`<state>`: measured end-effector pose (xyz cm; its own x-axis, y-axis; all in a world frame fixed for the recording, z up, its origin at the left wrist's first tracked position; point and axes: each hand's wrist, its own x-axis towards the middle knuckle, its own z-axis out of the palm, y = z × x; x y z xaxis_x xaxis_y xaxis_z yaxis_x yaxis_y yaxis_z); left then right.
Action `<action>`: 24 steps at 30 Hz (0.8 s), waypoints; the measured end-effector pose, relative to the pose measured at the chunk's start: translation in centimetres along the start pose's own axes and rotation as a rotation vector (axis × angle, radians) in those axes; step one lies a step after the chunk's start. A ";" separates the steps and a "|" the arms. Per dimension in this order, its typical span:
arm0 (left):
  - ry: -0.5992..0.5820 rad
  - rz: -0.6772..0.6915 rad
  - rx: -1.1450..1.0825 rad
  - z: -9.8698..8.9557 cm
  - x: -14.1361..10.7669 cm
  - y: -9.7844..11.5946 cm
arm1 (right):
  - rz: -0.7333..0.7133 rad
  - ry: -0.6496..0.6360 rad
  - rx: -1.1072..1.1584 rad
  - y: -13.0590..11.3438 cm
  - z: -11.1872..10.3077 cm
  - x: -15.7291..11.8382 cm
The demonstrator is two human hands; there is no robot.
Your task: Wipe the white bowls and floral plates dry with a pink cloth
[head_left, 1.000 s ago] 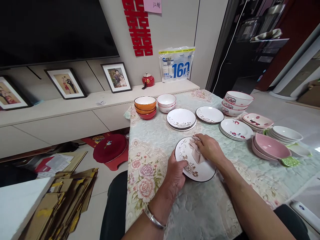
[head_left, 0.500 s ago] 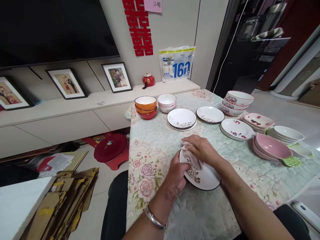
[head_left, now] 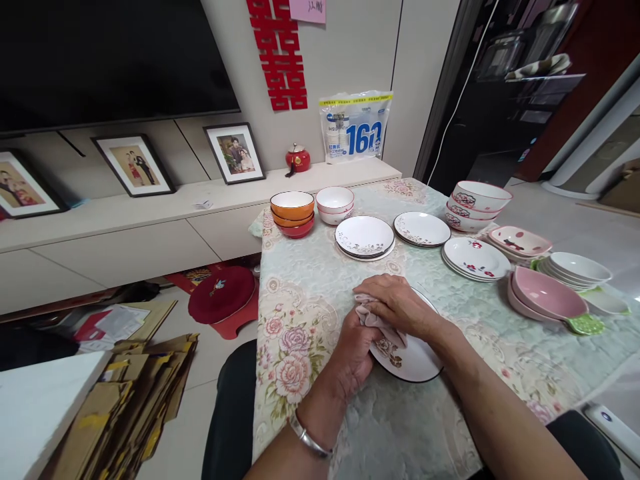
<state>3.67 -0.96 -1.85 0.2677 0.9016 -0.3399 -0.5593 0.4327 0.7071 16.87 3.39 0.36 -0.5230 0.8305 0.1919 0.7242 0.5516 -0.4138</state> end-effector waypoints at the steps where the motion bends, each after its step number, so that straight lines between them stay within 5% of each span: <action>1: -0.002 -0.006 -0.001 0.0 0.0 0.0 | 0.053 0.022 0.016 0.6 0.0 -0.1; 6: 0.017 -0.019 -0.018 0.1 -0.1 0.2 | 0.382 0.093 0.061 3.4 -0.3 -1.0; 10: 0.090 0.019 -0.016 0.1 0.1 0.3 | 0.533 0.080 -0.015 3.4 -0.6 -1.1; 24: 0.084 0.041 -0.028 -0.4 0.3 0.5 | 0.565 0.108 -0.048 2.8 -0.6 -1.0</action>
<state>3.16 -0.53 -1.86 0.1781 0.9149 -0.3622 -0.5909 0.3938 0.7041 19.68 4.21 -0.45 -0.0020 0.9990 0.0437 0.8989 0.0210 -0.4377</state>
